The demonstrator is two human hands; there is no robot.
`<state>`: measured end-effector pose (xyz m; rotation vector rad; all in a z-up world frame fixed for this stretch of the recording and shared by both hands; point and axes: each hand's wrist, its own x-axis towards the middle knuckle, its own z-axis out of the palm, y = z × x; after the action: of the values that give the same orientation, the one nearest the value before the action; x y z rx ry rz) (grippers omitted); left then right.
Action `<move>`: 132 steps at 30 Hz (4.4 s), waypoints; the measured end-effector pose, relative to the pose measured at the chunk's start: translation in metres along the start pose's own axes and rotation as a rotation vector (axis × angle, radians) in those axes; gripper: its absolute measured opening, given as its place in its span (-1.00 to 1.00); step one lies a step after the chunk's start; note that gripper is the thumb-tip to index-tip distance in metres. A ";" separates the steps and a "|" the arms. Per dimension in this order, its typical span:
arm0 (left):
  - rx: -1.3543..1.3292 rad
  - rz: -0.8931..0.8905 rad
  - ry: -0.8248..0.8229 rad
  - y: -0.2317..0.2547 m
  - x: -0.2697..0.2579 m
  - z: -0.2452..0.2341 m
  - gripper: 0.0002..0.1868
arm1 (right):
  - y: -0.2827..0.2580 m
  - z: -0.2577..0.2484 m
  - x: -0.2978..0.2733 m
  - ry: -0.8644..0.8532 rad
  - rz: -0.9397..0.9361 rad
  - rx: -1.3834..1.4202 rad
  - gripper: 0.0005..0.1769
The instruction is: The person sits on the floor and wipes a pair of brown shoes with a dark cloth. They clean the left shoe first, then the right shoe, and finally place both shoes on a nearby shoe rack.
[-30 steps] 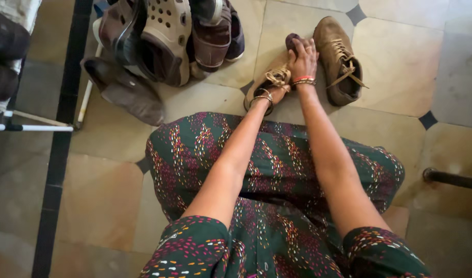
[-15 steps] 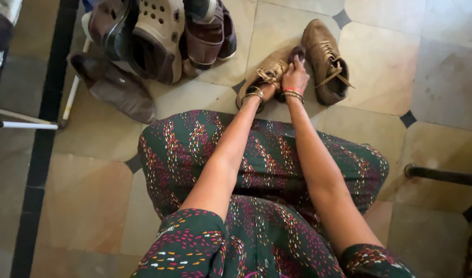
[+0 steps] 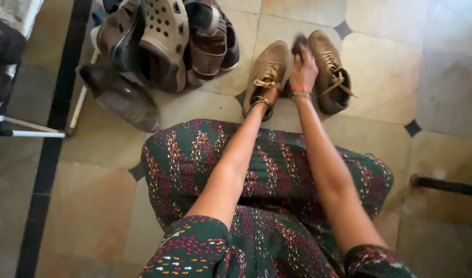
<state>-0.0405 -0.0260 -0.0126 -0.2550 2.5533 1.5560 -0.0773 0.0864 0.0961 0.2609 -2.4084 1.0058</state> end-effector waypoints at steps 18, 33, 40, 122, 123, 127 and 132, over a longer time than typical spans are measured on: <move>-0.233 0.078 0.074 0.016 -0.005 -0.004 -0.59 | 0.024 0.076 0.009 -0.214 0.278 -0.071 -0.59; -0.827 0.207 -0.018 0.012 -0.004 -0.033 -0.71 | 0.003 0.038 -0.071 -0.324 0.300 -0.077 -0.63; -1.432 -0.009 -0.033 -0.022 0.001 -0.070 -0.54 | -0.060 -0.020 -0.078 -0.521 -0.060 0.009 -0.61; -1.273 0.117 -0.001 0.003 0.012 -0.037 -0.22 | -0.011 0.098 0.001 -0.220 0.010 0.008 -0.44; -1.274 0.092 0.030 0.005 0.011 -0.037 -0.22 | -0.012 0.093 -0.003 -0.263 0.043 -0.031 -0.42; -1.059 0.002 0.113 0.011 0.010 -0.041 -0.26 | -0.027 0.064 -0.017 -0.261 -0.073 -0.139 -0.32; -1.469 0.112 -0.167 0.021 0.012 -0.043 -0.29 | -0.067 0.026 -0.043 -0.559 0.281 -0.322 -0.36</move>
<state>-0.0583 -0.0560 0.0229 -0.0828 0.8581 2.9516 -0.0264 0.0194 0.0990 0.0945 -3.1399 0.6986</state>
